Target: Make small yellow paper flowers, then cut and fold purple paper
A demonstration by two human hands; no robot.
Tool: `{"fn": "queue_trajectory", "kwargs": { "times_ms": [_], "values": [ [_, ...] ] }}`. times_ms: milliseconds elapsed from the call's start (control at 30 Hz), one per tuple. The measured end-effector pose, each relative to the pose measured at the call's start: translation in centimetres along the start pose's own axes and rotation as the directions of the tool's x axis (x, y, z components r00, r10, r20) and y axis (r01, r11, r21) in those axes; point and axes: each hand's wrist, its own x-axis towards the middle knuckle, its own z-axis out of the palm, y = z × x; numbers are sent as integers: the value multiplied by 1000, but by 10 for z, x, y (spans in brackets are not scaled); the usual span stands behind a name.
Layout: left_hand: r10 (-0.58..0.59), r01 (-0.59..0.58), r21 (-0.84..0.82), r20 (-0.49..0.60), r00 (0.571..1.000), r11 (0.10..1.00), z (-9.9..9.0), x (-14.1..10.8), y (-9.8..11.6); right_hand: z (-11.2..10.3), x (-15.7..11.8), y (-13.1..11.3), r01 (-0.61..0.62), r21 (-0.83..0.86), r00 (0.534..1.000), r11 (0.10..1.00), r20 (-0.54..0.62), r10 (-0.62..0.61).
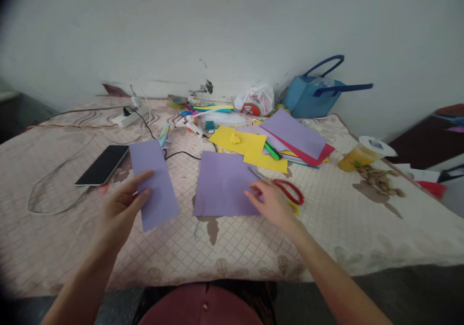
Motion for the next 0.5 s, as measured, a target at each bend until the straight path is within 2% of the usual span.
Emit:
{"fn": "queue_trajectory", "kwargs": {
  "times_ms": [67,167,267,367,433,500],
  "values": [
    [14,-14,6,-1,1000,1000,1,2,2,20,10,-31,60,46,997,997,48,-62],
    [35,-35,22,-7,999,999,0,4,4,44,25,-60,62,-87,997,994,52,-58],
    [44,-44,25,-15,999,999,-1,6,5,52,33,-67,69,-163,994,984,96,-54],
    [38,-37,28,-21,999,999,-2,6,4,50,33,-68,124,-119,981,985,166,-104],
    [34,-34,29,-22,999,999,-2,7,3,47,29,-70,213,-30,955,977,218,-202],
    [36,-36,18,-19,999,999,-2,7,3,45,26,-72,327,73,905,942,262,-334]
  ]
}}
